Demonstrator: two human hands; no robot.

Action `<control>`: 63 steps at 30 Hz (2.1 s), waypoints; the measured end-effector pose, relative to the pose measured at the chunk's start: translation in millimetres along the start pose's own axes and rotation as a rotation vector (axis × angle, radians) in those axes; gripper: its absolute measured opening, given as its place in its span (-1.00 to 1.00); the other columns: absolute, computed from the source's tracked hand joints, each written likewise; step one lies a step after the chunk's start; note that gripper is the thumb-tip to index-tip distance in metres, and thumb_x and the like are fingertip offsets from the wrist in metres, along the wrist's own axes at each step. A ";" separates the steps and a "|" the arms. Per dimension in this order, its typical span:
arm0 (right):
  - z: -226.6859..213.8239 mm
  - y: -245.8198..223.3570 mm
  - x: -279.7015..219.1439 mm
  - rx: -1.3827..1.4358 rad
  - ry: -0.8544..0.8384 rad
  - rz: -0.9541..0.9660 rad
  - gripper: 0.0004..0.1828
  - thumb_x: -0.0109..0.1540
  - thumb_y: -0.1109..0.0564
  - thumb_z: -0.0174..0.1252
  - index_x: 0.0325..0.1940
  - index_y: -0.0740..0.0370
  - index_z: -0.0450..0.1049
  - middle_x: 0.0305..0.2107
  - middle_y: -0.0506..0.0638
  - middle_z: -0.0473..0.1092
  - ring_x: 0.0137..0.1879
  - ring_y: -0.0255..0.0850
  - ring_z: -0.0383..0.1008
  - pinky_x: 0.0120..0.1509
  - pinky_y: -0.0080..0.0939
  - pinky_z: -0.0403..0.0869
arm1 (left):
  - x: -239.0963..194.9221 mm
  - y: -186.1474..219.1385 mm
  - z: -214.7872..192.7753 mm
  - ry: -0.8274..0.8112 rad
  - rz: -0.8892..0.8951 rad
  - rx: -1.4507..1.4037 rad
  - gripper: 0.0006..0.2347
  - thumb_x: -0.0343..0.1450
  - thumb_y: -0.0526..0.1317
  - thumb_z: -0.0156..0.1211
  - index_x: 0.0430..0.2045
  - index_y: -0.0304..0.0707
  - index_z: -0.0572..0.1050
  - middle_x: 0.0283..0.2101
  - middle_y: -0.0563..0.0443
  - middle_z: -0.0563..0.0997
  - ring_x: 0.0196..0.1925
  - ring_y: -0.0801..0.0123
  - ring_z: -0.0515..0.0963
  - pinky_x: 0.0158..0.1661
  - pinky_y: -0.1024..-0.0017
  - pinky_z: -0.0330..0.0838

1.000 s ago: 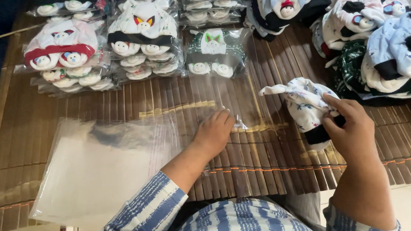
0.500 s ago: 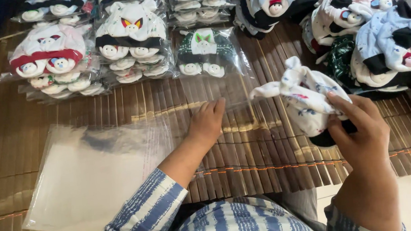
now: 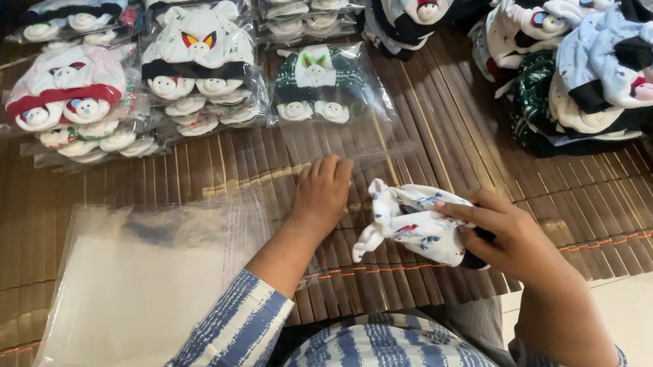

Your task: Packaging baby hats into individual plastic bags

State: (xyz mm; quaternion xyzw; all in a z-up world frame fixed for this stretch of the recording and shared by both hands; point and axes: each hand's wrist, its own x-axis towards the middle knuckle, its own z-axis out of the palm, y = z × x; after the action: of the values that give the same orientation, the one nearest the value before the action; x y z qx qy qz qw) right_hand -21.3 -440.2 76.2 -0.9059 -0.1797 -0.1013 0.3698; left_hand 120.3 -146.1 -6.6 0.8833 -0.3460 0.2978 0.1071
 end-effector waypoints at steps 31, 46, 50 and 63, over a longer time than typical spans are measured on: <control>27.5 1.8 2.8 -0.145 0.190 0.390 -0.48 0.09 0.13 0.29 0.16 -0.14 0.60 -0.10 -0.01 0.52 0.07 0.02 0.55 0.11 0.00 0.50 | 5.4 28.5 6.1 0.233 0.149 0.058 -0.85 0.45 -0.21 0.10 -0.14 -0.14 0.44 -0.28 -0.11 0.45 -0.33 0.05 0.50 -0.44 0.21 0.28; 60.4 10.2 6.2 -0.010 0.447 0.536 -0.41 0.13 0.07 0.32 0.28 -0.16 0.55 -0.12 0.08 0.51 0.12 0.08 0.50 0.23 0.05 0.43 | -9.5 41.7 2.3 0.159 -0.317 -0.381 -0.89 0.38 -0.23 0.28 -0.26 -0.01 0.65 -0.22 0.06 0.57 -0.16 0.14 0.63 -0.14 0.29 0.54; 63.3 4.5 8.6 0.001 0.486 0.509 -0.40 0.16 0.10 0.31 0.31 -0.07 0.52 -0.10 0.14 0.50 0.13 0.13 0.49 0.24 0.09 0.42 | -5.5 44.6 -8.2 0.190 -0.339 -0.404 -0.80 0.43 -0.26 0.20 -0.09 -0.10 0.63 -0.10 -0.10 0.65 -0.08 0.01 0.67 -0.10 0.20 0.57; 84.3 -3.5 11.4 -0.099 0.573 0.191 -0.46 0.14 0.20 0.33 0.24 0.15 0.54 -0.08 0.11 0.50 0.07 0.05 0.55 0.13 0.00 0.50 | 0.9 56.0 -24.1 0.270 -0.175 -0.292 -0.71 0.43 -0.34 0.15 0.05 -0.18 0.57 -0.09 -0.22 0.67 -0.04 -0.01 0.69 -0.09 0.21 0.63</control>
State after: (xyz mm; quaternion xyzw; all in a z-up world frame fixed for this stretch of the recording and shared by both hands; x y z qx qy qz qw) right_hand -8.0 -375.5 22.5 -0.8701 0.0232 -0.3260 0.3688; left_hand 72.2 -178.4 12.3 0.8371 -0.2900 0.3497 0.3047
